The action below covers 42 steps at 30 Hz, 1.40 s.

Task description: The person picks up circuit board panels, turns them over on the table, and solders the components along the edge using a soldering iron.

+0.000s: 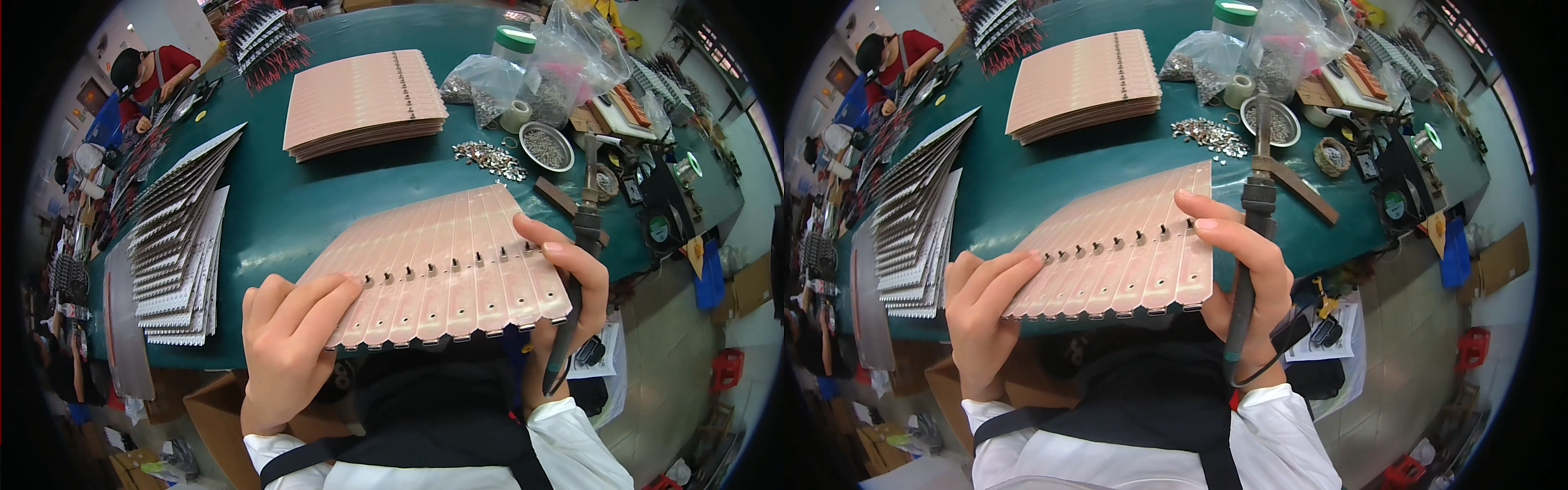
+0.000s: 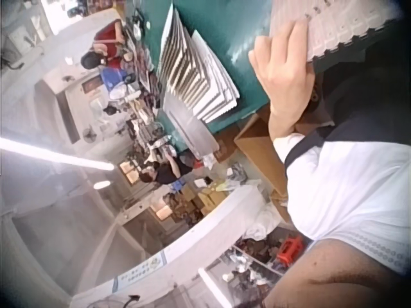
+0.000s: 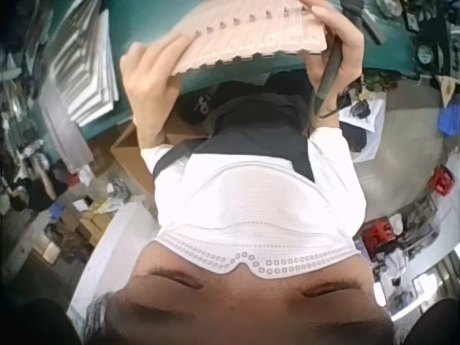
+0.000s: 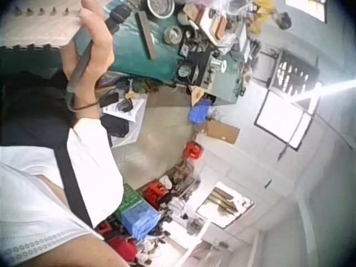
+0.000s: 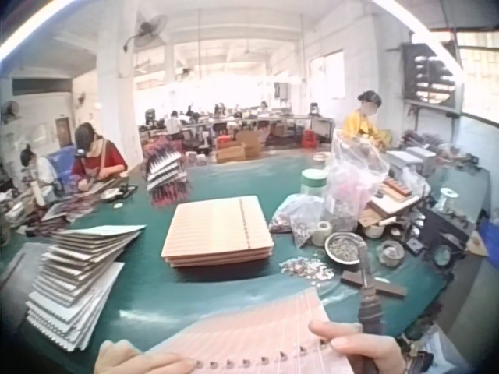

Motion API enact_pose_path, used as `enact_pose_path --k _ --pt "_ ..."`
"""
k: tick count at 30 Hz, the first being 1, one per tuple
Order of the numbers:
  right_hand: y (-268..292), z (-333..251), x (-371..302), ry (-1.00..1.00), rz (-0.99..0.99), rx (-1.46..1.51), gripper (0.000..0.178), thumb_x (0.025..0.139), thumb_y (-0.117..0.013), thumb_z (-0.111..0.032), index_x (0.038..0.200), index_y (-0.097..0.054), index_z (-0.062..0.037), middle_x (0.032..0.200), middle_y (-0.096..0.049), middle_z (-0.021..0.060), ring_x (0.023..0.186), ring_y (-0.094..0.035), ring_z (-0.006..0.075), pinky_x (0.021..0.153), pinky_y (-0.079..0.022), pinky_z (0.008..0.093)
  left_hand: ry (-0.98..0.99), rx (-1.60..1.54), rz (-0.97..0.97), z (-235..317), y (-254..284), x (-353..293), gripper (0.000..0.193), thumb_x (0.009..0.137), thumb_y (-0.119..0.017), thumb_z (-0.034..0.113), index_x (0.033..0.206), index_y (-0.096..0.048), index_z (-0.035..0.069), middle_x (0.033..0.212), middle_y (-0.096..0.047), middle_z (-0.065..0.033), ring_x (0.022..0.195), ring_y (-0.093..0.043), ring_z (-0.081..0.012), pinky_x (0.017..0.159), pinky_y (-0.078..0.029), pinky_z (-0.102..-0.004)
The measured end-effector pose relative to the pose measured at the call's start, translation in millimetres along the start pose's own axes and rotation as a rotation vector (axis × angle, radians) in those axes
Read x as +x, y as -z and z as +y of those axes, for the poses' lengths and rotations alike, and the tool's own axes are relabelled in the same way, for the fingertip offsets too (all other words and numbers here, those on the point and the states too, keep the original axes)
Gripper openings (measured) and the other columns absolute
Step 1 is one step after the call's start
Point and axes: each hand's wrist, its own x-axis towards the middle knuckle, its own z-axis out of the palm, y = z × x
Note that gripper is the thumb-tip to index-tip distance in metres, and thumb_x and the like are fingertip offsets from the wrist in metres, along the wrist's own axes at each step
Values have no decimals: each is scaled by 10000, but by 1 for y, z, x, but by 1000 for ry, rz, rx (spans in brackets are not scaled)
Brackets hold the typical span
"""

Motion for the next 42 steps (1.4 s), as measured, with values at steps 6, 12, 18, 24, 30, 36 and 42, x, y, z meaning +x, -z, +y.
enact_pose_path --k 6,12,18,24,30,36,42 --pt "1 0 1 -13 0 29 383 838 -750 -91 1152 -538 -34 1150 -661 259 1082 -664 328 911 -517 361 9 -3 4 -1 -2 1 488 550 -691 -30 1029 -707 58 1007 -692 -15 727 -500 -203 668 -344 -331" --pt "-2 3 -3 25 110 52 386 992 -566 -240 1289 -413 -47 1205 -618 291 892 -658 263 796 -539 373 53 23 4 -6 5 -2 472 548 -694 -34 1014 -704 42 996 -690 -43 733 -529 -221 671 -378 -343" --pt "18 13 -15 36 90 462 726 887 -419 -692 1362 -496 -149 784 -520 70 697 -549 216 571 -433 322 710 -786 217 -40 -8 -10 229 838 -740 68 1048 -700 -15 958 -717 -52 829 -619 -120 757 -482 -269" --pt "-16 3 -24 -144 -163 428 316 794 -695 -128 1054 -624 37 819 -612 145 728 -586 233 632 -476 323 846 -1337 193 -41 -54 -12 299 855 -745 115 1102 -662 -32 1021 -705 -87 893 -645 -118 822 -499 -270" --pt "-25 6 -17 -95 -270 290 229 738 -690 -50 951 -674 32 714 -613 102 704 -611 252 628 -484 333 870 -1599 108 -34 -66 -7 310 873 -729 132 1119 -639 -34 1027 -701 -97 919 -656 -142 846 -514 -311" --pt "-27 7 -15 -91 -264 264 230 732 -679 -35 949 -674 38 716 -615 99 706 -610 250 622 -485 330 906 -1588 86 -34 -66 -7 305 870 -733 129 1104 -638 -41 1022 -699 -116 889 -663 -141 817 -528 -302" --pt "-28 7 -15 -103 -263 250 228 734 -680 -47 947 -676 35 715 -614 99 705 -608 252 625 -487 334 901 -1602 101 -31 -64 -6 325 868 -737 134 1114 -633 -51 1019 -698 -122 887 -664 -145 816 -532 -308"
